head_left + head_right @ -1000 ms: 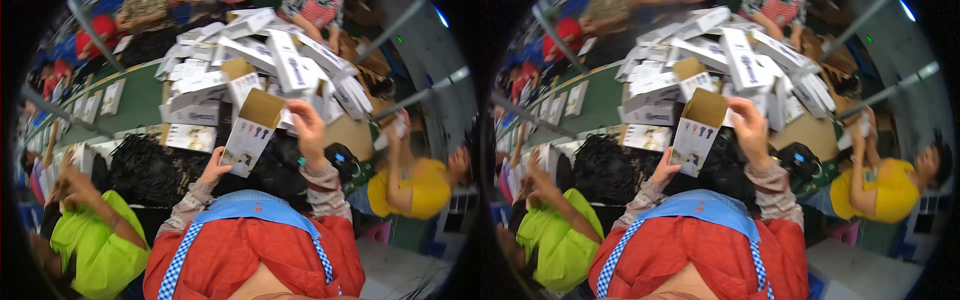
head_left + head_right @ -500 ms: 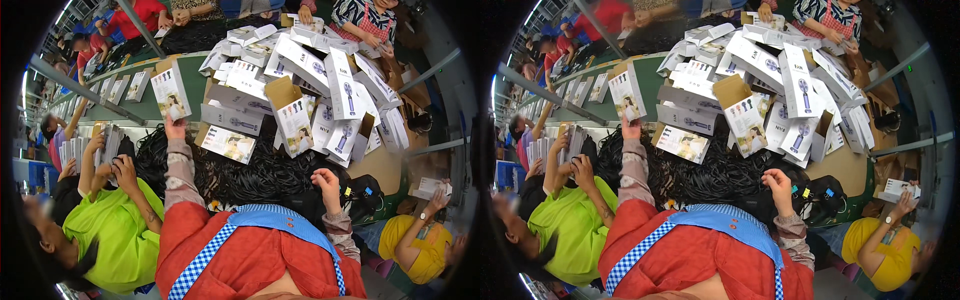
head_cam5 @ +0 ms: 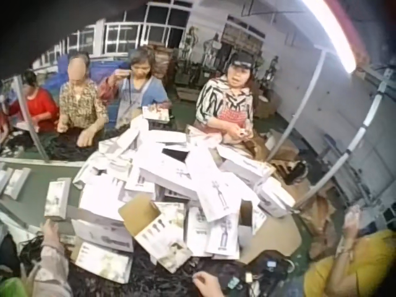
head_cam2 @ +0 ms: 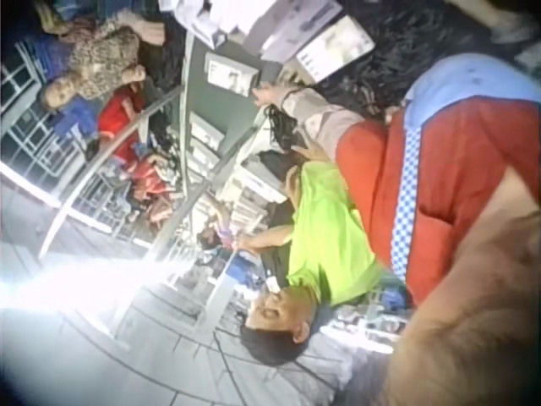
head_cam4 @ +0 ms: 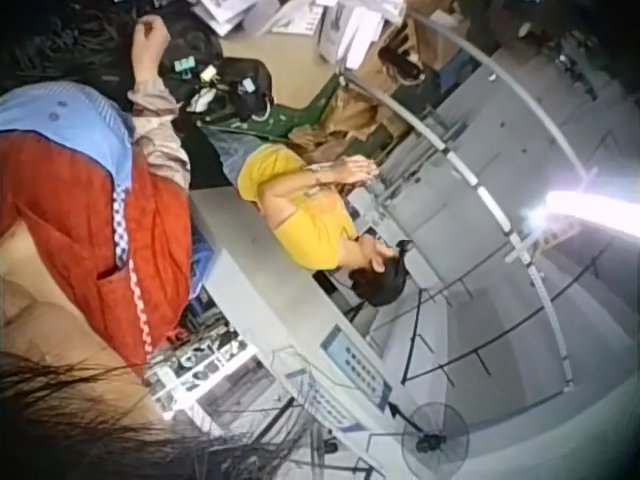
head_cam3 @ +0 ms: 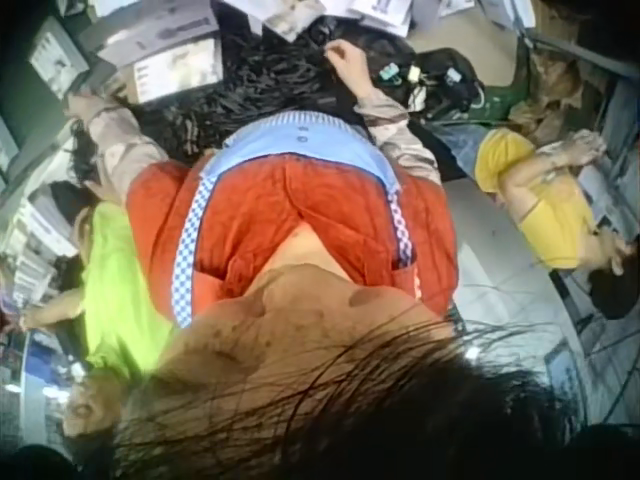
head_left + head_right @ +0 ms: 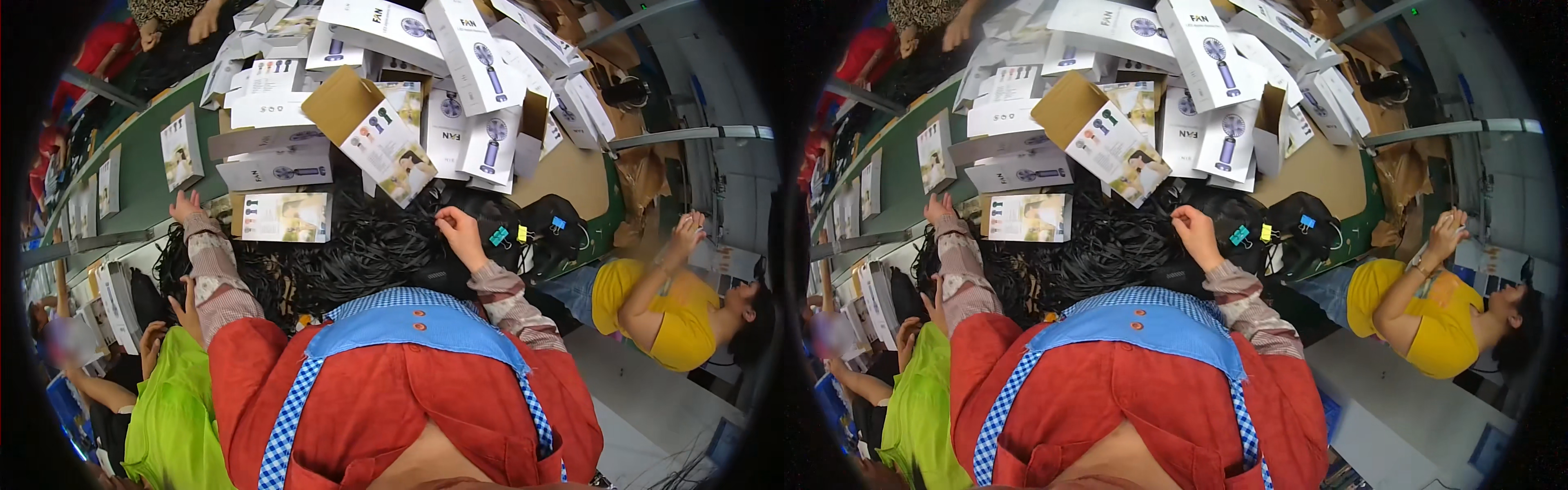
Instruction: The person packages portable fans by taking black lanyards from a pile, inserting them into cardboard product boxes, closing the box flaps, and placing the boxes onto the table.
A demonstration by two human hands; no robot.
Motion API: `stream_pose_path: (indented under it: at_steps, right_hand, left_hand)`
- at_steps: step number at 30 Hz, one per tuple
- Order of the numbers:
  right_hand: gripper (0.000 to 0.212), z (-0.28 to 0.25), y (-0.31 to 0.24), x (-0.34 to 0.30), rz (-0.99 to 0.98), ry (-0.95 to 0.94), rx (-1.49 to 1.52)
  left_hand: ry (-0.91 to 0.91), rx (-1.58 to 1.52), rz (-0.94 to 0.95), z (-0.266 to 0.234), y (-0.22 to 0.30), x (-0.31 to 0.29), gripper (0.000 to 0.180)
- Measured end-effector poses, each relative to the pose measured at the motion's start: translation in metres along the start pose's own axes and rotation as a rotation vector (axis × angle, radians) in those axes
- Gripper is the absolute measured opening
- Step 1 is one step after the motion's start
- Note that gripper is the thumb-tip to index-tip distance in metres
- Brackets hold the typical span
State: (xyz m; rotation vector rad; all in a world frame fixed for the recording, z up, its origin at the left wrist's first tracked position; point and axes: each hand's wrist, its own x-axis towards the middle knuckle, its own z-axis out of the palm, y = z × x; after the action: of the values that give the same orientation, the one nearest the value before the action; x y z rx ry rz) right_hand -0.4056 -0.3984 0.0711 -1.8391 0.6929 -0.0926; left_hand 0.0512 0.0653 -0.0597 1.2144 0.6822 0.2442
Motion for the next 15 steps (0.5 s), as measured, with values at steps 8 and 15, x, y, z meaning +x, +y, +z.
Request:
stream_pose_path:
  at_steps: [8, 15]
  right_hand:
    - [0.011, 0.016, 0.014, 0.016, -0.345, 0.162, -0.655]
    - [0.007, -0.025, -0.061, -0.018, -0.460, 0.274, -0.374]
  left_hand:
    - [-0.250, 0.072, 0.161, 0.032, 0.016, -0.193, 0.051]
    - [-0.337, 0.065, 0.332, 0.027, 0.063, -0.298, 0.038]
